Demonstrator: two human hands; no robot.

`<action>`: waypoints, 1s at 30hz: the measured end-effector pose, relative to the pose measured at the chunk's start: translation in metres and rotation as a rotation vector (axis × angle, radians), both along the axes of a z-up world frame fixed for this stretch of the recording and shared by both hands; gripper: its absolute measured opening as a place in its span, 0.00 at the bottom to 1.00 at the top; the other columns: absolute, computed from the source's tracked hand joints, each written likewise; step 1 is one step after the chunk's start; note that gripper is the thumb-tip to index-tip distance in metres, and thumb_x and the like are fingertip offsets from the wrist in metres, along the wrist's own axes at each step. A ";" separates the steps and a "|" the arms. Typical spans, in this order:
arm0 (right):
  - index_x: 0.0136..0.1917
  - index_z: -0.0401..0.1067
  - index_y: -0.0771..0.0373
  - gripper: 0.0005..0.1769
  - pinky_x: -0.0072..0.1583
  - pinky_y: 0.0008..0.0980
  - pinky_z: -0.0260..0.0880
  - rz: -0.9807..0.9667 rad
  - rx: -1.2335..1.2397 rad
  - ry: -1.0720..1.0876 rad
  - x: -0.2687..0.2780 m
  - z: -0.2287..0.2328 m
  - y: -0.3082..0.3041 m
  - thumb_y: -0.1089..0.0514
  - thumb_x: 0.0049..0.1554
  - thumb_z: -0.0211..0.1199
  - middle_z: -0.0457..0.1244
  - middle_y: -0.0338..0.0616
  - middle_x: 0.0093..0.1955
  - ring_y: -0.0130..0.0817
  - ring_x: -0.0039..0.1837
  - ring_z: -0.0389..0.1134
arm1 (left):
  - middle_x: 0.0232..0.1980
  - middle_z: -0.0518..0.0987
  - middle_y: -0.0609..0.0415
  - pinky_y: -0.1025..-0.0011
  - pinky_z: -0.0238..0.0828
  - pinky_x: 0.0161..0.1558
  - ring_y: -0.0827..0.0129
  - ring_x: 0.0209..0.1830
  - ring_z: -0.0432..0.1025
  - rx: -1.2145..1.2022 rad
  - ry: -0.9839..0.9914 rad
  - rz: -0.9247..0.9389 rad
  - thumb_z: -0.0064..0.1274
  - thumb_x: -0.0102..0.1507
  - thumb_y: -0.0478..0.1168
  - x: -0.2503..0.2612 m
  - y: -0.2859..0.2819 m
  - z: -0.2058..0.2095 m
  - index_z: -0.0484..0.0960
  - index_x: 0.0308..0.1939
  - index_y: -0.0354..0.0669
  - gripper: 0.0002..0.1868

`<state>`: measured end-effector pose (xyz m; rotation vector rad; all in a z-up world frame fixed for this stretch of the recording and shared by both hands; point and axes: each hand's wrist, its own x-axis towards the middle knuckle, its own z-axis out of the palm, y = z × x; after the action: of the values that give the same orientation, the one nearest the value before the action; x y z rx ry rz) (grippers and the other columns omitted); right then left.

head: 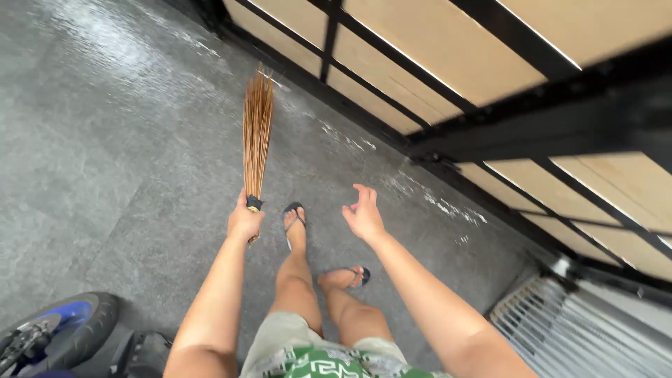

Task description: The person picks up a broom and sweeps water across the floor, then stops to pick up a fallen stick and place it back into the broom before continuing to sweep.

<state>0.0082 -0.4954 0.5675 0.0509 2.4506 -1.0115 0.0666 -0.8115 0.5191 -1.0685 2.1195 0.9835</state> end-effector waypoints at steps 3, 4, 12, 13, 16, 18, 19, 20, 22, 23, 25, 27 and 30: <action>0.75 0.53 0.61 0.38 0.58 0.39 0.71 0.018 -0.040 0.016 -0.021 -0.015 -0.039 0.59 0.55 0.65 0.49 0.52 0.72 0.39 0.55 0.70 | 0.61 0.79 0.40 0.57 0.71 0.59 0.49 0.58 0.76 -0.014 0.040 0.053 0.56 0.59 0.44 -0.034 -0.037 -0.027 0.44 0.83 0.67 0.52; 0.75 0.53 0.61 0.38 0.58 0.39 0.72 0.018 -0.046 0.012 -0.028 -0.022 -0.050 0.58 0.55 0.65 0.50 0.52 0.72 0.38 0.55 0.71 | 0.61 0.79 0.40 0.56 0.71 0.59 0.48 0.59 0.76 -0.020 0.011 0.074 0.56 0.59 0.43 -0.049 -0.049 -0.038 0.42 0.83 0.67 0.53; 0.74 0.55 0.60 0.38 0.57 0.38 0.72 -0.010 -0.031 -0.032 -0.049 -0.082 -0.088 0.58 0.54 0.66 0.50 0.53 0.71 0.37 0.54 0.72 | 0.60 0.79 0.36 0.53 0.70 0.60 0.43 0.60 0.74 -0.097 -0.031 0.079 0.55 0.61 0.43 -0.131 -0.121 -0.183 0.37 0.84 0.66 0.54; 0.74 0.55 0.61 0.38 0.57 0.38 0.72 -0.024 -0.033 -0.032 -0.044 -0.092 -0.083 0.58 0.54 0.66 0.51 0.53 0.71 0.37 0.54 0.73 | 0.61 0.78 0.34 0.53 0.70 0.60 0.42 0.60 0.74 -0.078 -0.017 0.075 0.56 0.61 0.42 -0.136 -0.121 -0.200 0.37 0.83 0.65 0.55; 0.74 0.55 0.61 0.38 0.56 0.38 0.72 -0.065 -0.027 -0.040 -0.040 -0.114 -0.059 0.58 0.54 0.66 0.51 0.53 0.70 0.37 0.54 0.73 | 0.62 0.76 0.31 0.54 0.70 0.62 0.42 0.63 0.72 -0.029 -0.036 0.000 0.59 0.59 0.40 -0.147 -0.101 -0.258 0.35 0.83 0.65 0.58; 0.74 0.55 0.62 0.38 0.56 0.38 0.72 -0.088 -0.027 -0.048 -0.038 -0.119 -0.044 0.58 0.54 0.66 0.52 0.53 0.69 0.37 0.54 0.73 | 0.63 0.74 0.29 0.56 0.70 0.63 0.42 0.64 0.70 -0.008 -0.071 -0.068 0.60 0.57 0.39 -0.138 -0.075 -0.293 0.33 0.82 0.66 0.61; 0.74 0.55 0.61 0.38 0.56 0.37 0.72 -0.107 -0.009 -0.076 -0.037 -0.119 -0.037 0.58 0.54 0.65 0.52 0.53 0.69 0.37 0.54 0.73 | 0.64 0.74 0.30 0.55 0.68 0.64 0.42 0.65 0.71 -0.034 -0.112 -0.181 0.57 0.59 0.38 -0.130 -0.056 -0.307 0.33 0.83 0.66 0.59; 0.74 0.55 0.61 0.38 0.55 0.37 0.73 -0.126 0.009 -0.104 -0.034 -0.117 -0.027 0.59 0.54 0.65 0.52 0.53 0.69 0.36 0.55 0.73 | 0.65 0.74 0.31 0.54 0.67 0.65 0.42 0.66 0.71 -0.060 -0.152 -0.294 0.55 0.61 0.37 -0.121 -0.036 -0.321 0.33 0.84 0.66 0.57; 0.74 0.55 0.61 0.37 0.55 0.37 0.73 -0.152 0.001 -0.114 -0.036 -0.115 -0.010 0.59 0.54 0.65 0.51 0.52 0.70 0.36 0.56 0.72 | 0.67 0.74 0.34 0.54 0.67 0.66 0.45 0.67 0.70 -0.038 -0.228 -0.395 0.50 0.64 0.37 -0.113 0.003 -0.311 0.35 0.84 0.70 0.52; 0.74 0.55 0.61 0.37 0.54 0.36 0.73 -0.163 -0.001 -0.127 -0.033 -0.111 0.003 0.60 0.54 0.64 0.51 0.52 0.70 0.35 0.56 0.72 | 0.69 0.74 0.37 0.55 0.67 0.67 0.48 0.69 0.70 -0.010 -0.307 -0.482 0.46 0.66 0.36 -0.103 0.029 -0.306 0.37 0.83 0.74 0.48; 0.73 0.55 0.61 0.36 0.54 0.36 0.73 -0.187 -0.006 -0.128 -0.025 -0.102 0.029 0.60 0.54 0.64 0.51 0.51 0.70 0.35 0.56 0.72 | 0.70 0.73 0.42 0.55 0.67 0.68 0.48 0.70 0.69 -0.014 -0.309 -0.555 0.46 0.68 0.39 -0.070 0.080 -0.312 0.40 0.82 0.76 0.45; 0.73 0.56 0.61 0.36 0.53 0.35 0.73 -0.209 -0.007 -0.125 -0.016 -0.090 0.064 0.60 0.54 0.64 0.52 0.50 0.70 0.34 0.56 0.72 | 0.72 0.72 0.46 0.55 0.66 0.68 0.49 0.71 0.69 -0.016 -0.306 -0.627 0.46 0.69 0.41 -0.043 0.141 -0.312 0.42 0.81 0.77 0.42; 0.73 0.57 0.60 0.35 0.52 0.34 0.73 -0.258 -0.020 -0.131 0.006 -0.071 0.128 0.60 0.54 0.64 0.53 0.48 0.69 0.34 0.55 0.72 | 0.72 0.71 0.50 0.56 0.64 0.69 0.50 0.72 0.67 0.003 -0.295 -0.752 0.50 0.67 0.41 -0.008 0.242 -0.299 0.42 0.79 0.75 0.44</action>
<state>0.0147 -0.3672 0.4963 0.4228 2.3551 -1.1018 0.0584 -0.5691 0.2205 -0.3124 2.0067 0.4293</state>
